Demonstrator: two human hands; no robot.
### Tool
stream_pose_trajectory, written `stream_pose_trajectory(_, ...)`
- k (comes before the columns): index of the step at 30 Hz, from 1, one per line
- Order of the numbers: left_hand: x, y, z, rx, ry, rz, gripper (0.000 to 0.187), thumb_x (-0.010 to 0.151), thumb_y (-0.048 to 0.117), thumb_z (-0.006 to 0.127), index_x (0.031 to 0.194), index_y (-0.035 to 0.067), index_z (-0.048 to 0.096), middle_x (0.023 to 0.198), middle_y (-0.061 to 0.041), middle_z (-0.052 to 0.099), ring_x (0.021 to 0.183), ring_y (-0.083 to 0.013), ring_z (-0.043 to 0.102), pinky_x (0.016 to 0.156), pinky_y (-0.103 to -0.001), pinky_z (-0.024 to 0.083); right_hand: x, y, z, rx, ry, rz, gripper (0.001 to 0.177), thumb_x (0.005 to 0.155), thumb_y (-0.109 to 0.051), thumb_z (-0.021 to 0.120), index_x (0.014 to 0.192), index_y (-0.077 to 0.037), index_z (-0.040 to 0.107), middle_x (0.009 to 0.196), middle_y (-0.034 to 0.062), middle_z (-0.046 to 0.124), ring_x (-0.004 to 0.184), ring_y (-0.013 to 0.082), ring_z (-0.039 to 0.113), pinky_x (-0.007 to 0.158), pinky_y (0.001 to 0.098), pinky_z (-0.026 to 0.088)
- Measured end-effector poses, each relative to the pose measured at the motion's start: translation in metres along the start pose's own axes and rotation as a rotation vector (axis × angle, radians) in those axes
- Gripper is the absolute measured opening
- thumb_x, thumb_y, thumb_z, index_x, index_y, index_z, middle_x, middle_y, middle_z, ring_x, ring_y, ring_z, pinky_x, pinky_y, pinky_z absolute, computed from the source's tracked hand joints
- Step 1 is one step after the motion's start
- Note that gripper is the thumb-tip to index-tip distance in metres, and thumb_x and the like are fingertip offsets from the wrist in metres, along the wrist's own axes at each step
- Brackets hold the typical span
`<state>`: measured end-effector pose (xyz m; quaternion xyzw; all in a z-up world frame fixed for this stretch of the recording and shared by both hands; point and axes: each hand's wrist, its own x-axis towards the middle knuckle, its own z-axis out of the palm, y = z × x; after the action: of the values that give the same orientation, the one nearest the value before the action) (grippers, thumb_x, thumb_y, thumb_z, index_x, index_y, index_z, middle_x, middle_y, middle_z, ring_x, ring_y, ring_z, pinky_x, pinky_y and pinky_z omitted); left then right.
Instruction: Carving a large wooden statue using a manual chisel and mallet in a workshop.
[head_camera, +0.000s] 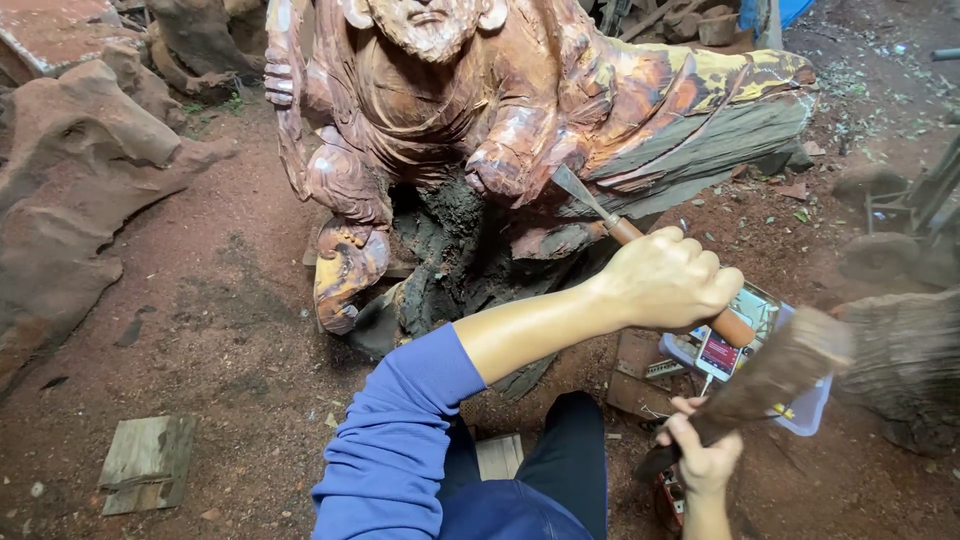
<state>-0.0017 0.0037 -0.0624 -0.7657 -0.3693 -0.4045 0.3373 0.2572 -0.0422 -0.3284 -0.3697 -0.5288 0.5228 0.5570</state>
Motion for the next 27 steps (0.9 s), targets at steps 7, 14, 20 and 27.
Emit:
stream_pose_trajectory(7,0.011,-0.001,0.011,-0.078,-0.142,-0.072,0.018,0.088,0.012,0.054,0.069,0.014,0.054,0.059,-0.010,0.066,0.054,-0.0365,0.068,0.051,-0.049,0.049,0.027,-0.076,0.082,-0.169,-0.029,-0.184,0.036,0.097,0.005,0.051,0.066,-0.013,0.050,0.062,0.0013,0.052,0.056,0.0136,0.055,0.062,0.0262,0.052)
stream_pose_trajectory(14,0.001,-0.004,0.033,0.074,-0.087,-0.065,0.017,0.082,0.013,0.058,0.065,0.017,0.055,0.056,-0.010,0.064,0.051,-0.0320,0.066,0.051,-0.045,0.045,0.027,-0.058,0.111,0.273,0.183,-0.067,0.014,0.089,0.007,0.058,0.089,-0.005,0.051,0.086,0.0218,0.058,0.045,0.0219,0.052,0.046,0.0361,0.046)
stream_pose_trajectory(20,0.005,-0.006,0.019,0.023,-0.073,-0.069,0.023,0.084,0.023,0.061,0.063,0.018,0.053,0.056,-0.006,0.064,0.052,-0.0312,0.065,0.050,-0.044,0.046,0.030,-0.063,0.102,0.005,0.077,0.016,0.016,0.084,0.005,0.065,0.078,-0.005,0.054,0.083,0.0282,0.063,0.043,0.0207,0.056,0.045,0.0314,0.047)
stream_pose_trajectory(27,0.019,-0.008,-0.028,-0.168,-0.142,-0.046,0.013,0.085,0.018,0.057,0.074,0.012,0.053,0.058,-0.008,0.065,0.052,-0.0371,0.067,0.044,-0.053,0.047,0.025,-0.063,0.091,0.122,0.236,-0.430,0.011,0.093,0.004,0.054,0.099,-0.004,0.048,0.070,0.0134,0.052,0.054,0.0212,0.053,0.061,0.0349,0.054)
